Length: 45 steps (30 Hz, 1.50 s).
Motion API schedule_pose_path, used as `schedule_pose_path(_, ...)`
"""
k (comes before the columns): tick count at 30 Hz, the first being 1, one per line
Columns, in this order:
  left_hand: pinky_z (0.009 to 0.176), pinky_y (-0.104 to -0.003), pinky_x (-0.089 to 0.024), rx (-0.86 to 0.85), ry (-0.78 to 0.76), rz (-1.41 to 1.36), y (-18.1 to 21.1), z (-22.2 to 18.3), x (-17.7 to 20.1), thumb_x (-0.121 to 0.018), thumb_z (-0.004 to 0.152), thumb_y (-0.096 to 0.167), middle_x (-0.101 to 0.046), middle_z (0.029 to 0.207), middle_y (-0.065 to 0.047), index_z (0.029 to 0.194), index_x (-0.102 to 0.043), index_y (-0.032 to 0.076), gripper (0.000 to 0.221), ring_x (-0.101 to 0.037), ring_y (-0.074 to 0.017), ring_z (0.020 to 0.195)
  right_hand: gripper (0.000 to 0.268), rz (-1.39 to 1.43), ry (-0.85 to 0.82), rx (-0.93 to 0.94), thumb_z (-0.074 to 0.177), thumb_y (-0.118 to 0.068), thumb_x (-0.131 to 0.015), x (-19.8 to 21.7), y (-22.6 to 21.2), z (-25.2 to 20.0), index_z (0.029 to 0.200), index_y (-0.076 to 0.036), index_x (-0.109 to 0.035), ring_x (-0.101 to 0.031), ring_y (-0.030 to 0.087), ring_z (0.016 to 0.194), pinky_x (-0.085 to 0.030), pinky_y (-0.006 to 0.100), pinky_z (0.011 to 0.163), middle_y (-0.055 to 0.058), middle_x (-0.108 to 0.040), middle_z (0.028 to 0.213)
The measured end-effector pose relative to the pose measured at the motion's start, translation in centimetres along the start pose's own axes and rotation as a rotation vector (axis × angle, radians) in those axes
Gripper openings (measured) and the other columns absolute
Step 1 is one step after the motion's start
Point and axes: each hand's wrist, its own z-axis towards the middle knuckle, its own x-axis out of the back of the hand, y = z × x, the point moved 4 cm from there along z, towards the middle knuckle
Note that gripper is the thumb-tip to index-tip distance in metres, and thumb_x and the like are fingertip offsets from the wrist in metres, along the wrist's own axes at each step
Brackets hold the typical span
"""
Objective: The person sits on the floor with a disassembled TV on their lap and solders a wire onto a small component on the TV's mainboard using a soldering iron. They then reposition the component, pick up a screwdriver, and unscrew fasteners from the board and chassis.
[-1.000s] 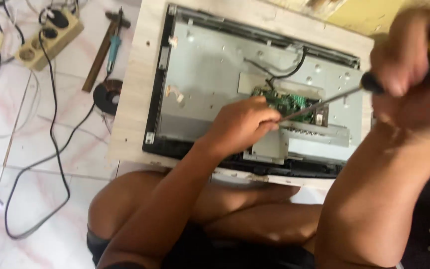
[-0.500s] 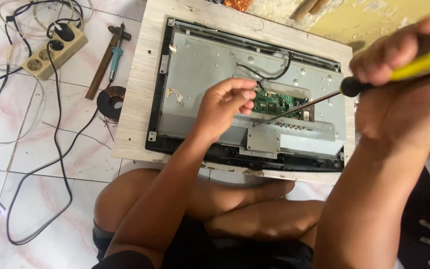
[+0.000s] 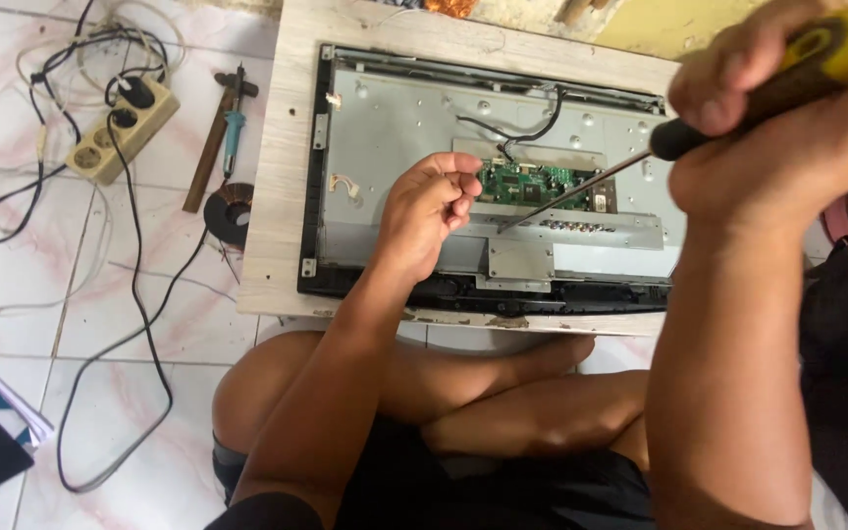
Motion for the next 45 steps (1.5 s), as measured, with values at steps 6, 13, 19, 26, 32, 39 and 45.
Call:
schedule_pose_path(6, 0.06, -0.025, -0.041, 0.003, 0.005, -0.003, 0.5, -0.4, -0.2, -0.052, 0.092, -0.002, -0.063, 0.093, -0.009, 0.115, -0.061, -0.006, 0.025, -0.052, -0.0112, 0.072, 0.043, -0.011, 0.033, 0.026, 0.119, -0.043, -0.043, 0.1, 0.5, 0.2, 0.111, -0.001, -0.053, -0.038, 0.024, 0.055, -0.028, 0.036, 0.055, 0.014, -0.051, 0.088)
schedule_pose_path(13, 0.059, -0.026, -0.042, -0.003, 0.029, 0.004, 0.5, -0.2, 0.4, -0.051, 0.088, -0.002, -0.064, 0.094, -0.009, 0.115, -0.062, -0.005, 0.03, -0.053, -0.0114, 0.071, 0.043, -0.016, 0.033, 0.009, 0.117, -0.042, -0.042, 0.5, 1.5, 0.8, 0.11, -0.001, -0.053, -0.038, 0.024, 0.055, -0.028, 0.036, 0.055, 0.014, -0.051, 0.087)
schedule_pose_path(19, 0.063, -0.027, -0.044, -0.018, -0.011, -0.012, 0.0, 0.1, 0.9, -0.052, 0.091, -0.003, -0.064, 0.095, -0.01, 0.117, -0.062, -0.006, 0.028, -0.053, -0.0118, 0.073, 0.044, -0.017, 0.066, -0.067, 0.116, -0.042, -0.042, 2.0, 3.5, -1.3, 0.109, -0.001, -0.052, -0.038, 0.024, 0.055, -0.028, 0.036, 0.055, 0.014, -0.051, 0.086)
schedule_pose_path(26, 0.061, -0.027, -0.044, -0.041, 0.031, 0.04, 0.7, -0.2, 0.7, -0.053, 0.094, 0.0, -0.065, 0.094, -0.009, 0.116, -0.062, -0.005, 0.024, -0.055, -0.0118, 0.072, 0.044, -0.014, 0.062, -0.081, 0.115, -0.042, -0.041, 3.4, 5.2, -1.4, 0.109, -0.001, -0.052, -0.038, 0.024, 0.056, -0.028, 0.035, 0.056, 0.014, -0.051, 0.085)
schedule_pose_path(32, 0.06, -0.027, -0.044, -0.04, 0.042, 0.064, 0.4, 0.1, 0.6, -0.052, 0.093, 0.001, -0.065, 0.093, -0.008, 0.115, -0.064, -0.004, 0.025, -0.055, -0.011, 0.071, 0.044, -0.025, 0.064, -0.084, 0.114, -0.042, -0.041, 2.0, 2.8, -0.7, 0.108, -0.001, -0.052, -0.038, 0.024, 0.056, -0.028, 0.035, 0.056, 0.014, -0.05, 0.084)
schedule_pose_path(39, 0.06, -0.027, -0.044, -0.035, 0.029, 0.078, 0.0, -0.2, 0.8, -0.051, 0.093, -0.001, -0.064, 0.092, -0.008, 0.115, -0.064, -0.005, 0.026, -0.055, -0.0109, 0.071, 0.044, -0.029, 0.067, -0.096, 0.113, -0.042, -0.041, 1.9, 2.1, -0.2, 0.107, 0.0, -0.052, -0.039, 0.024, 0.057, -0.028, 0.035, 0.056, 0.014, -0.05, 0.083)
schedule_pose_path(45, 0.059, -0.027, -0.044, -0.054, 0.033, 0.074, -0.6, 0.5, 1.1, -0.05, 0.092, -0.002, -0.065, 0.092, -0.008, 0.114, -0.064, -0.006, 0.026, -0.055, -0.0112, 0.07, 0.044, -0.027, 0.019, -0.066, 0.112, -0.043, -0.04, 1.6, 0.9, 2.7, 0.107, 0.0, -0.052, -0.039, 0.024, 0.057, -0.027, 0.035, 0.056, 0.014, -0.05, 0.082)
